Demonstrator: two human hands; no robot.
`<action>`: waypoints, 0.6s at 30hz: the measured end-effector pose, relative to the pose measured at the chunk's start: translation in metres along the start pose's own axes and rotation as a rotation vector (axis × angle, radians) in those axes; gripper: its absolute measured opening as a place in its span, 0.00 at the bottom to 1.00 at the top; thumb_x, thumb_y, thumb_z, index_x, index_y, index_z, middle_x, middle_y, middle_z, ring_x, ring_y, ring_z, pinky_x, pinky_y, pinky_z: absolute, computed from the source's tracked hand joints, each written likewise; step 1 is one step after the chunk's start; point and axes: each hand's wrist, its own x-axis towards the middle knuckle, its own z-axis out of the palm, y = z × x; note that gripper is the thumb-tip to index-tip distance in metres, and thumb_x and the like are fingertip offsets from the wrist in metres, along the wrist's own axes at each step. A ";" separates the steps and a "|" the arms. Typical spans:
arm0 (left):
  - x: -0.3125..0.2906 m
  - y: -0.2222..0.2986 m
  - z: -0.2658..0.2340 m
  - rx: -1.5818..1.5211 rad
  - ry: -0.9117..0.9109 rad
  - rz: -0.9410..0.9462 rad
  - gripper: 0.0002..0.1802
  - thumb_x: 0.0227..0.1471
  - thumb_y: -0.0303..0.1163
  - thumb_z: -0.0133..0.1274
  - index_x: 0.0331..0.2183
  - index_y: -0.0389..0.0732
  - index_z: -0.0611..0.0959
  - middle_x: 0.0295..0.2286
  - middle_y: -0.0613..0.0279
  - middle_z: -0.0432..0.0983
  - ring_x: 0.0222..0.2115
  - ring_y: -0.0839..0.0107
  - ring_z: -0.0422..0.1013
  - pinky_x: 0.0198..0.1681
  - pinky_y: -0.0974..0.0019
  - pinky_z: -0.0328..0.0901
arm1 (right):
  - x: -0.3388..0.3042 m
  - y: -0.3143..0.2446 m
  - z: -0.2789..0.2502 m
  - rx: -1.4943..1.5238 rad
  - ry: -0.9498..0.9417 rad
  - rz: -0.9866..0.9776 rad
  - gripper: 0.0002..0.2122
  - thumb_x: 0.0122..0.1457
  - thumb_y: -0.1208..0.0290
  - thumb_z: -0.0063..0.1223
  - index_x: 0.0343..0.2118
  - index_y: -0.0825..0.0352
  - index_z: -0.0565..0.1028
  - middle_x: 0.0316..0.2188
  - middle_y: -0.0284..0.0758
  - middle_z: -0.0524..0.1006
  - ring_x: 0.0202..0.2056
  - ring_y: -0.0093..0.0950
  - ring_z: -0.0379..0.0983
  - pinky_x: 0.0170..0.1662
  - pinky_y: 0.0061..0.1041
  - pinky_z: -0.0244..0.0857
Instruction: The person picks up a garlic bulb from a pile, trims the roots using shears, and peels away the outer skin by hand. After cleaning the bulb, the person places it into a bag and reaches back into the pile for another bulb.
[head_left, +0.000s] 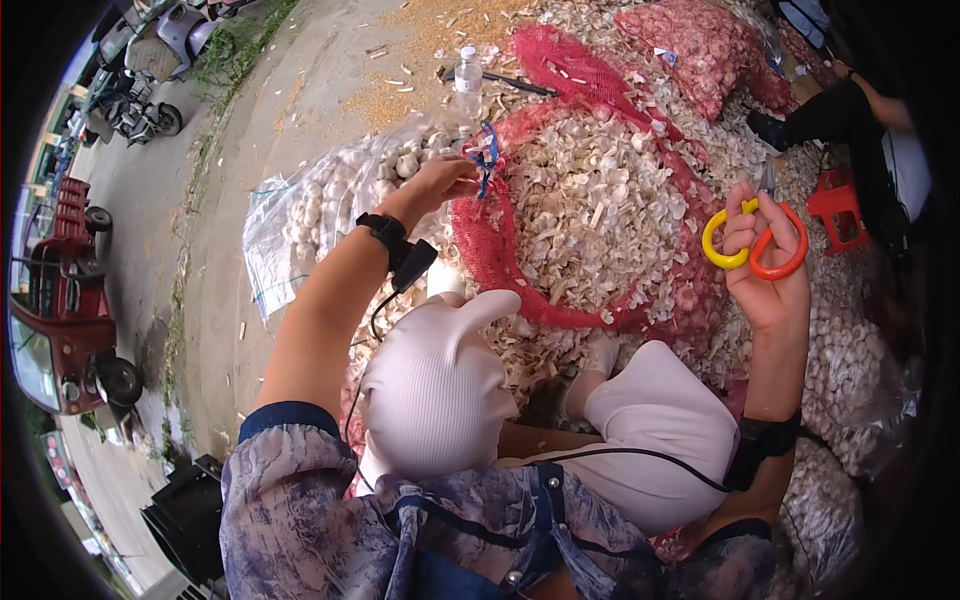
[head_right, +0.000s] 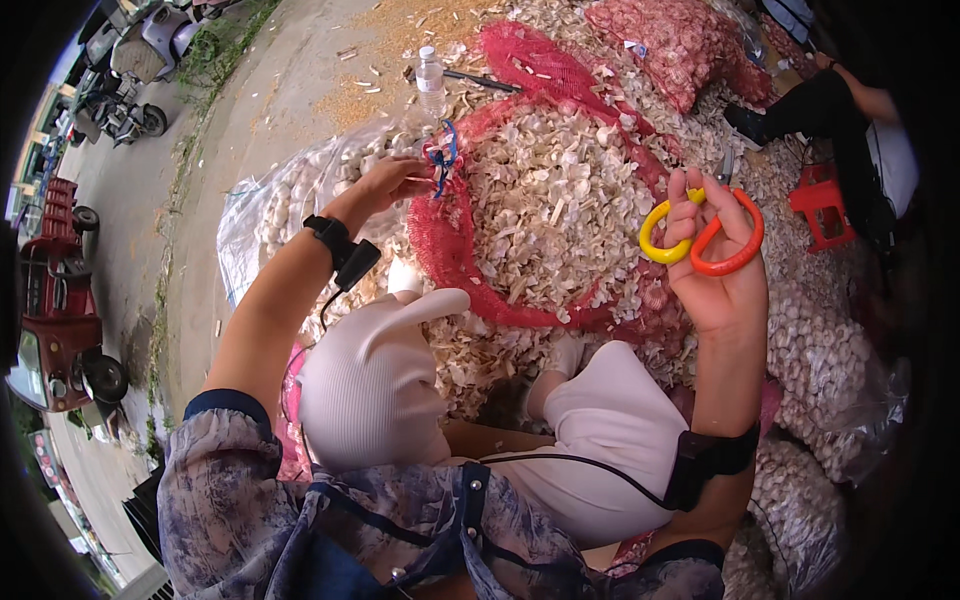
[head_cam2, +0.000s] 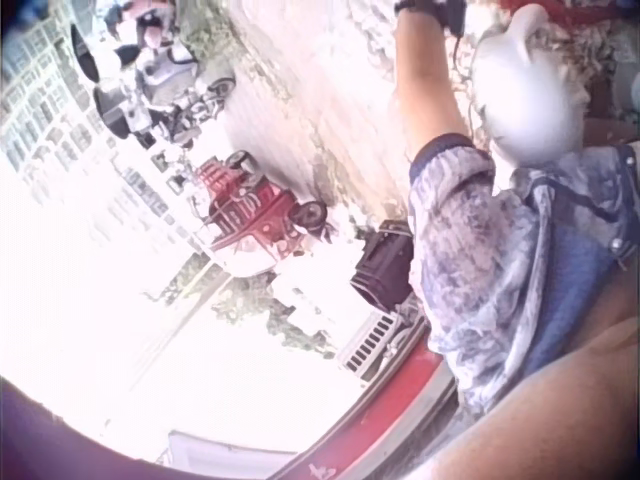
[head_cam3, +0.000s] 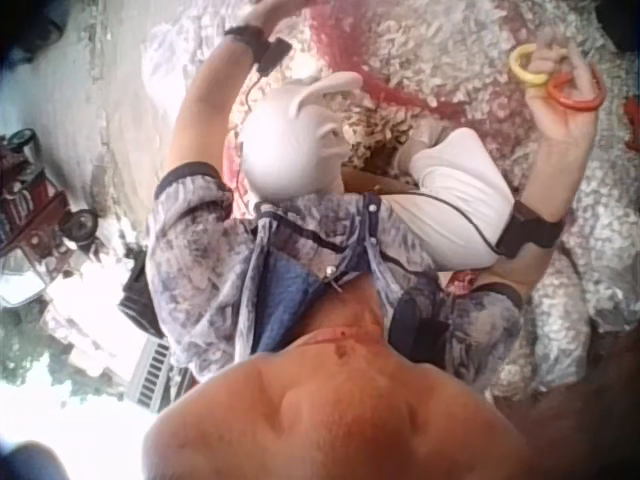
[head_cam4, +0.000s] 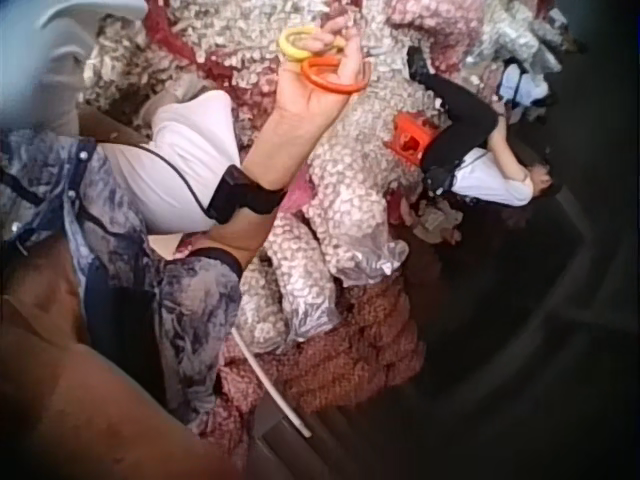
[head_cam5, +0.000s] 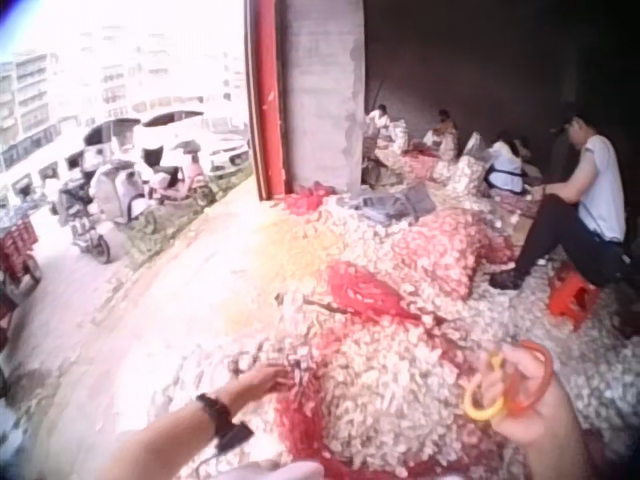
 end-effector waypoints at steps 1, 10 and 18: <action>0.009 -0.005 0.021 0.185 -0.132 0.023 0.13 0.57 0.29 0.50 0.44 0.35 0.76 0.33 0.58 0.76 0.35 0.67 0.77 0.39 0.66 0.75 | 0.002 0.000 -0.002 -0.002 0.017 -0.005 0.11 0.62 0.73 0.50 0.45 0.70 0.70 0.44 0.40 0.72 0.32 0.24 0.72 0.32 0.21 0.72; 0.085 -0.161 0.074 1.386 -0.316 1.029 0.21 0.49 0.33 0.51 0.47 0.43 0.71 0.46 0.47 0.70 0.42 0.45 0.72 0.45 0.51 0.67 | 0.013 0.023 -0.005 0.021 0.167 0.144 0.13 0.65 0.70 0.44 0.51 0.66 0.68 0.45 0.37 0.72 0.32 0.23 0.72 0.32 0.21 0.71; 0.074 -0.172 0.086 2.090 -0.843 0.780 0.12 0.39 0.39 0.56 0.28 0.45 0.86 0.39 0.57 0.75 0.43 0.57 0.68 0.48 0.55 0.62 | 0.012 0.028 -0.020 -0.133 0.256 0.075 0.08 0.55 0.74 0.58 0.36 0.66 0.70 0.39 0.42 0.74 0.32 0.23 0.72 0.30 0.20 0.69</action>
